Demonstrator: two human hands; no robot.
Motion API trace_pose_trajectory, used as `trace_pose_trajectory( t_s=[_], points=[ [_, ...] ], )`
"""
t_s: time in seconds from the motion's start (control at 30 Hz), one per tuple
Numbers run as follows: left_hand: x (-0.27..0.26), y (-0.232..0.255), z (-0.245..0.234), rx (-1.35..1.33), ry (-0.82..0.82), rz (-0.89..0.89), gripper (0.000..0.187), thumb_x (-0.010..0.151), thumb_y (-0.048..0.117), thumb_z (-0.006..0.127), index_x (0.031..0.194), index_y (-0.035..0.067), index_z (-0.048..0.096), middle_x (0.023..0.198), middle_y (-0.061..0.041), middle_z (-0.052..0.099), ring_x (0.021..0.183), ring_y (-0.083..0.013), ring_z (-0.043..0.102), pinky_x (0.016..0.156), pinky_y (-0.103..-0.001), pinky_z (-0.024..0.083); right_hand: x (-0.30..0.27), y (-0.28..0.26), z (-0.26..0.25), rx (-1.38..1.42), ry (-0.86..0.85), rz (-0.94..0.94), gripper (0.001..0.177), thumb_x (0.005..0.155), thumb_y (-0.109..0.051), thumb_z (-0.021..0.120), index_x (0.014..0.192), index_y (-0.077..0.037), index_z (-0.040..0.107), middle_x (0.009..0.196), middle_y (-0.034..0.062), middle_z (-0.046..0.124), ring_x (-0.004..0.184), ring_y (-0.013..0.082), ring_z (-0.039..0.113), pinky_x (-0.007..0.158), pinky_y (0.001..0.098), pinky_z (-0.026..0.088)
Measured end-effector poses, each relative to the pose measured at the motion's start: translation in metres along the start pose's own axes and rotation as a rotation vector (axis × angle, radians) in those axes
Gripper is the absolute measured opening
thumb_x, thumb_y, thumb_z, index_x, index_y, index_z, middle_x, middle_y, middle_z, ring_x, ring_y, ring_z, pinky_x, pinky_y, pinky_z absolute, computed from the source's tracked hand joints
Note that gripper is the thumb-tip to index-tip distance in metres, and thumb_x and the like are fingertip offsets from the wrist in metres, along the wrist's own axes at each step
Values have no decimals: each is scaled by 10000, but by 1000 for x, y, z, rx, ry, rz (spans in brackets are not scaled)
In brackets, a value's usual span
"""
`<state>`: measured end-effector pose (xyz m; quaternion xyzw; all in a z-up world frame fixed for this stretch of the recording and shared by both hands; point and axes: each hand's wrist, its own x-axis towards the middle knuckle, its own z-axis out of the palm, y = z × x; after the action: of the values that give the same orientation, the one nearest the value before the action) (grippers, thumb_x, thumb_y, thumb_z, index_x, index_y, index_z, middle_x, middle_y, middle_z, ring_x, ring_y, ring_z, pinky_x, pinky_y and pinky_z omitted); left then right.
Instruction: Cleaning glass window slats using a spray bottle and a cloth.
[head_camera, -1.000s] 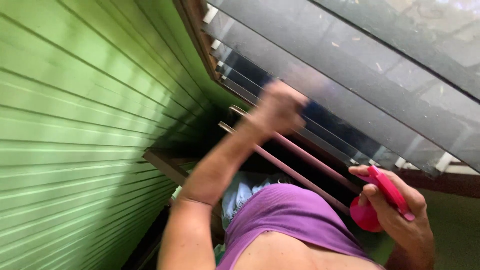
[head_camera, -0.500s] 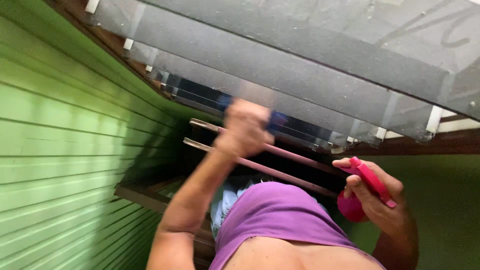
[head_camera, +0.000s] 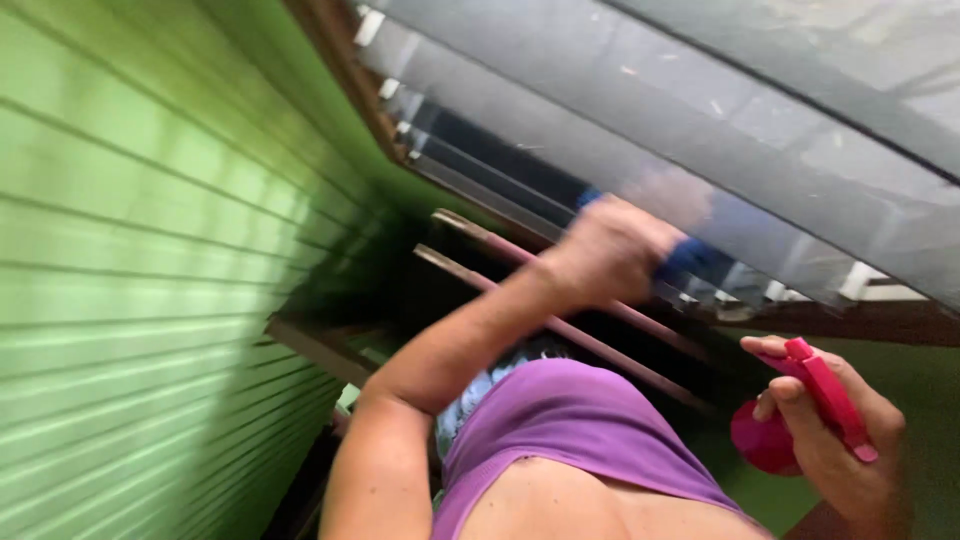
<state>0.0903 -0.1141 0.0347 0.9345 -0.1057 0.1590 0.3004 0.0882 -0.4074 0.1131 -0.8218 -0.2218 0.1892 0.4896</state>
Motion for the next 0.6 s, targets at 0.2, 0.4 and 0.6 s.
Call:
trace_pose_trajectory(
  t_s=[0.2,0.4,0.6],
  points=[
    [-68,-125,-88,311,177,-387,302,915,300,703,664,138,656,683,-92,670,707,-277,664,837,-459,530,15,-8,22,107,-110,-57,346,1023,-171,608,1303,30,637,1042,14,714,769,66,612,725,202,514],
    [-92,-205,-72,479,434,-336,424,1084,386,597,886,43,750,776,-122,701,858,-297,710,1049,-575,377,18,3,14,40,-110,14,357,1011,-168,620,1322,-3,683,772,13,640,718,73,570,671,210,448],
    [-11,-33,-28,229,-81,-339,143,628,242,618,654,165,736,643,-116,687,610,-324,672,683,-449,538,16,6,14,25,-101,-15,347,1015,-177,619,1317,-19,686,774,7,628,727,69,583,686,210,458]
  ],
)
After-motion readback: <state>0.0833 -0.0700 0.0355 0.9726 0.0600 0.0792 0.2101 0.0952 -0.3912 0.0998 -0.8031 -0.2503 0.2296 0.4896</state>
